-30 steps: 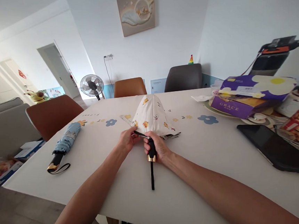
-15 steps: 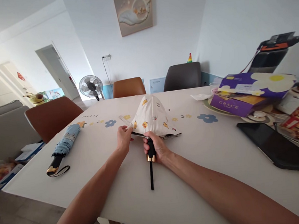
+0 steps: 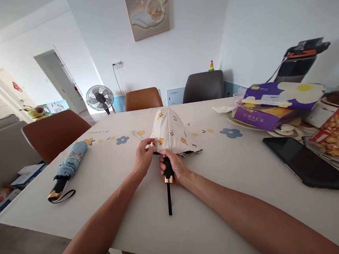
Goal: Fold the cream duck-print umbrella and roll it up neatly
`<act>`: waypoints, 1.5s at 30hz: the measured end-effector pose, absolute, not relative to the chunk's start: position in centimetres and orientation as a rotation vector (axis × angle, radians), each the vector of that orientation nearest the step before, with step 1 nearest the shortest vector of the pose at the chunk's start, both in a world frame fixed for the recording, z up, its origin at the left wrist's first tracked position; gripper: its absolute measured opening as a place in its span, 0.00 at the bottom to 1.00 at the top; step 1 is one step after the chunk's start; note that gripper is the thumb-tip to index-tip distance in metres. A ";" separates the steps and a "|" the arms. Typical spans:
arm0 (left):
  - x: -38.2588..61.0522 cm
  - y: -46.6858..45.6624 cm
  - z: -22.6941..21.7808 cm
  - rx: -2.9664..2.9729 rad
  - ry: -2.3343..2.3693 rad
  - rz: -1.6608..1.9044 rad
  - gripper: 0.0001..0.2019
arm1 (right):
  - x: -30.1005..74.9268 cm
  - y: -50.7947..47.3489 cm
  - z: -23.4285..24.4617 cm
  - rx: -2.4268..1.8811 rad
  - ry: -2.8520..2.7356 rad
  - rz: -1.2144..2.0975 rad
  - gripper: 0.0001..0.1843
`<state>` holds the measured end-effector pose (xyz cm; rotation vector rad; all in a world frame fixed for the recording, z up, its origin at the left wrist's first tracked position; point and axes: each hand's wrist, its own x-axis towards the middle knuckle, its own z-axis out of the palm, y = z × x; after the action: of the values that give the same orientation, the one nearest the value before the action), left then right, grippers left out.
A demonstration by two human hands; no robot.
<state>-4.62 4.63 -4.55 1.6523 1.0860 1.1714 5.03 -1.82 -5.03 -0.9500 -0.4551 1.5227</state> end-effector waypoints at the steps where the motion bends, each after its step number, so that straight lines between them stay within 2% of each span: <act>1: -4.8 4.8 -4.5 1.683 1.057 1.168 0.15 | 5.0 -1.8 -5.1 -0.941 -0.453 1.524 0.08; 8: -6.0 5.5 -3.9 2.037 0.784 0.916 0.25 | 5.2 -1.9 -5.0 -0.928 -0.440 1.521 0.09; 11: -5.9 5.7 -4.3 2.097 0.845 0.890 0.21 | 5.2 -1.9 -5.0 -0.901 -0.465 1.514 0.09; 17: -5.6 6.4 -5.3 2.271 0.854 1.094 0.10 | 5.1 -1.8 -5.1 -0.918 -0.417 1.523 0.11; 24: -6.1 6.7 -5.2 2.585 0.962 1.251 0.09 | 5.1 -1.8 -5.2 -0.871 -0.379 1.490 0.09; 31: -6.2 6.7 -5.3 2.578 0.952 0.916 0.07 | 5.0 -1.9 -5.3 -0.910 -0.447 1.513 0.10; 45: -6.1 6.4 -5.7 2.408 1.020 0.830 0.05 | 4.9 -2.1 -5.0 -0.915 -0.462 1.504 0.09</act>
<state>-6.06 6.40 -5.71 2.4082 1.0203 0.8299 4.93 -2.07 -4.98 -0.9155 -0.4616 1.5036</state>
